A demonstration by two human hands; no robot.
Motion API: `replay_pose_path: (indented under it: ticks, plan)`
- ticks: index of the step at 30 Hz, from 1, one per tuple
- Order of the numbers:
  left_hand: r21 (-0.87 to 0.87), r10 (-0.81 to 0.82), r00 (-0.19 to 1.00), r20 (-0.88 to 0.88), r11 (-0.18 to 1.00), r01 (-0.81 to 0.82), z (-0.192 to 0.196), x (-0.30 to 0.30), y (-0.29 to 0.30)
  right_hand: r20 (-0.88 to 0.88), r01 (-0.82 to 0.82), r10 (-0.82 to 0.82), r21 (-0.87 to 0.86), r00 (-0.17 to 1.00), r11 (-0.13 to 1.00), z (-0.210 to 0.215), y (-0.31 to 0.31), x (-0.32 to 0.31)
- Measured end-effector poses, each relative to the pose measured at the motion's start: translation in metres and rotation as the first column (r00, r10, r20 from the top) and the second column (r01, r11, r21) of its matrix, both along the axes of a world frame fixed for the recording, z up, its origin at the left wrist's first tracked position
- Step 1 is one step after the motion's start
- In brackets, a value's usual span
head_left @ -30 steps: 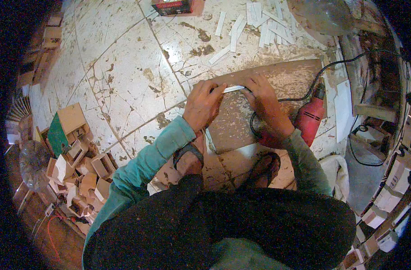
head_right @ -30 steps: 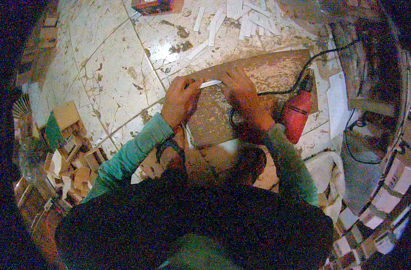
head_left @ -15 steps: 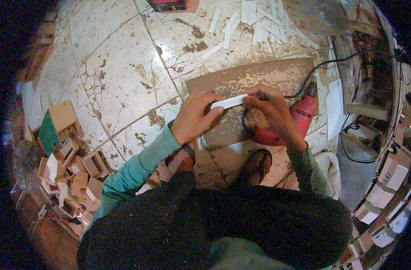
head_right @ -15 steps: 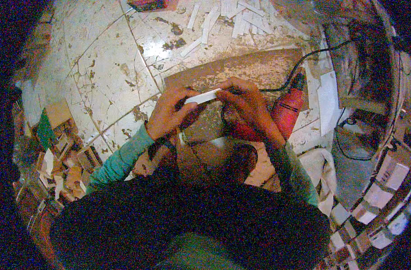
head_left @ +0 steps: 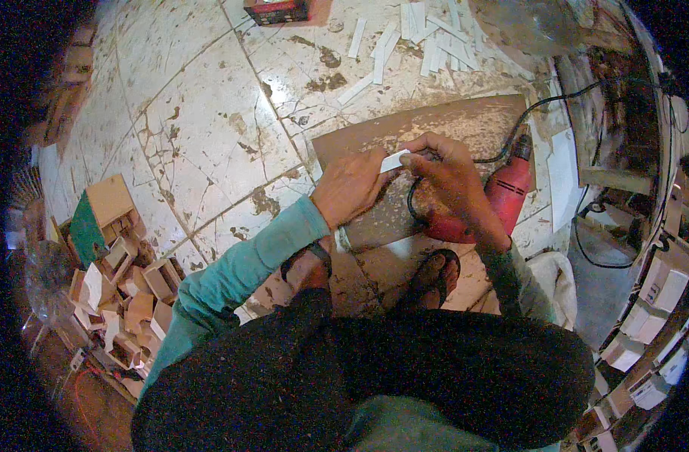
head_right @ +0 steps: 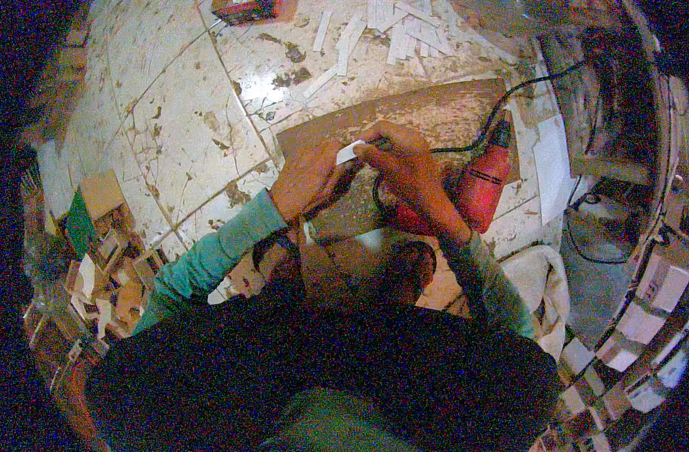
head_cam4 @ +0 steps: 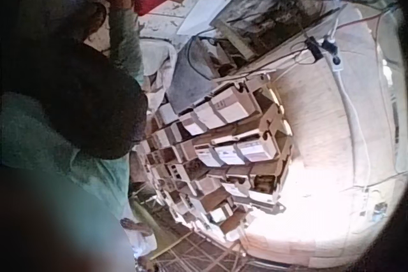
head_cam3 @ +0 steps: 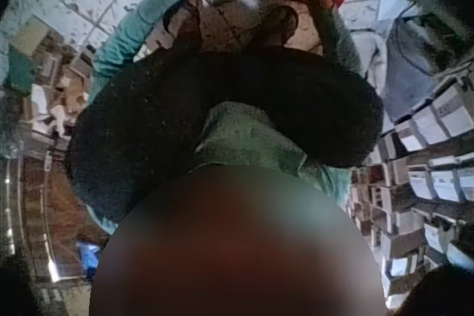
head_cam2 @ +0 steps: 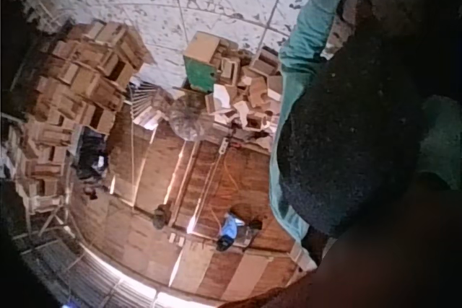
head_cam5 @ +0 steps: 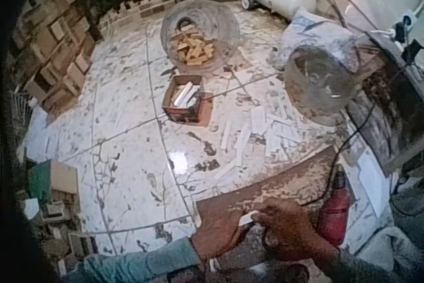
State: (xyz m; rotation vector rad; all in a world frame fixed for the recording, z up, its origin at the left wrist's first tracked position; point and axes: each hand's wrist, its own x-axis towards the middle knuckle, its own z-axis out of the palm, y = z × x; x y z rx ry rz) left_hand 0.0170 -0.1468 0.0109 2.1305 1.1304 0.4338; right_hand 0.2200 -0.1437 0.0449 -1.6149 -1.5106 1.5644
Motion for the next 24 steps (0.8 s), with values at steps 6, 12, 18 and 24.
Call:
replay_pose_path:
  ticks: [6,12,18,24]
  plan:
    - [0.019,0.088,0.996,0.018,0.996,-0.088,0.001,-0.009,0.001,0.115,0.201,-0.218,0.148,0.969,0.968,0.023,-0.022,-0.021]
    - [0.119,0.084,0.993,0.081,0.988,-0.094,0.003,-0.008,0.002,0.402,-0.081,-0.177,0.549,0.898,0.832,0.017,-0.032,-0.041]
    - [-0.022,0.095,0.992,-0.079,0.995,-0.097,0.011,-0.005,-0.007,0.208,0.062,-0.116,0.246,0.971,0.967,0.017,-0.023,-0.031]
    - [-0.022,0.06,0.997,-0.053,0.998,-0.061,0.007,0.0,-0.007,-0.255,0.215,-0.29,-0.284,0.923,0.934,-0.012,-0.015,-0.005]
